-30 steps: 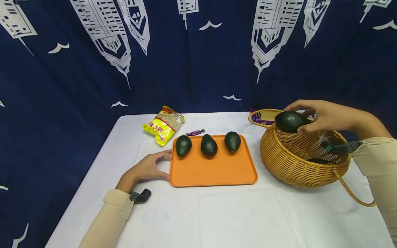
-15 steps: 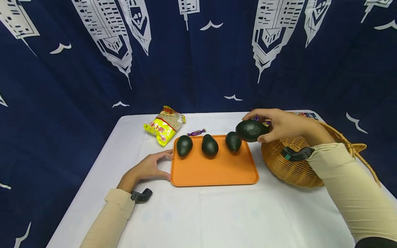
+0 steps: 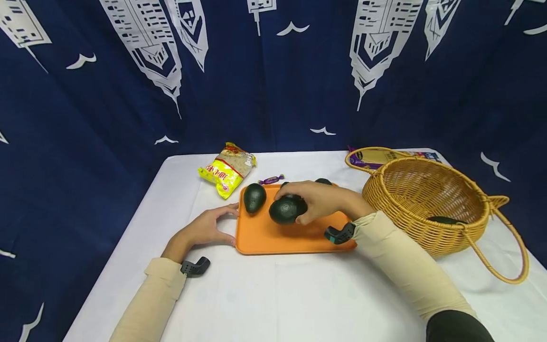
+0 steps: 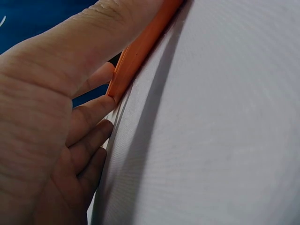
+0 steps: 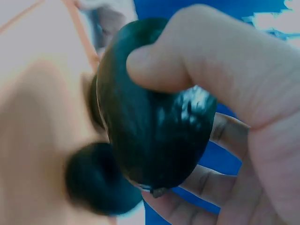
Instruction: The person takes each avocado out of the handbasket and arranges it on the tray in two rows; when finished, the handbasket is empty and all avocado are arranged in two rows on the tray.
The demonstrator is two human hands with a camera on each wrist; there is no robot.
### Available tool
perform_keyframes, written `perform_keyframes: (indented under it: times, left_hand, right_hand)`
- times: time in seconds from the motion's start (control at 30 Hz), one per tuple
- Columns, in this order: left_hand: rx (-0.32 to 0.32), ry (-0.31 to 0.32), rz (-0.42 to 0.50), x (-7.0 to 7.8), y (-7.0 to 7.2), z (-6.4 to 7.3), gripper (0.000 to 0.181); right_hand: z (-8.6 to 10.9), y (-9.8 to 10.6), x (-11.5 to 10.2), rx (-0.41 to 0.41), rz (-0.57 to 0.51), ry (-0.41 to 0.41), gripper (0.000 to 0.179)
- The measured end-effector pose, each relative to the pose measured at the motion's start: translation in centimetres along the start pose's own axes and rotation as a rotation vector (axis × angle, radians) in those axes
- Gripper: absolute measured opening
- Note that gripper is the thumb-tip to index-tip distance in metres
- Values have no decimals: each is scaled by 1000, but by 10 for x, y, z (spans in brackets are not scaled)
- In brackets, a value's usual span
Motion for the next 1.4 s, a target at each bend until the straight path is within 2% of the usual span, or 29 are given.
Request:
perform_keyframes:
  times: [0.17,0.3,0.47,0.6,0.8,1.03,1.27,1.4]
  left_hand:
    - [2,9,2,1,2,0,73]
    - [-3,18,10,0,2,0,72]
    - [-9,28,15,-1,0,0,72]
    - [-9,29,17,-1,0,-1,71]
    - [-4,32,14,-1,0,0,71]
    - [-12,18,3,3,-2,-1,71]
    - [-15,13,1,3,-2,-3,71]
    - [-12,25,-11,1,-1,-1,73]
  right_hand:
    - [-30,-32,-16,-122,91,9,68]
    - [-44,-53,-29,-189,191,40,69]
    - [-51,-65,-40,-201,302,69,71]
    - [-49,-61,-45,-150,366,93,69]
    - [-48,-56,-49,-82,294,145,66]
    - [-51,-62,-47,-86,216,142,66]
    - [-50,-61,-47,-81,236,141,68]
    - [-46,-50,-46,-69,246,142,66]
Point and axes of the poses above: each hand's wrist, its own z-axis away from the middle knuckle, its own y-axis out of the back of the hand, x = y × z, the point moved 9 cm from there along -z, towards the middle knuckle, and after that the axes turned 12 degrees about z, right-handed, at the moved point
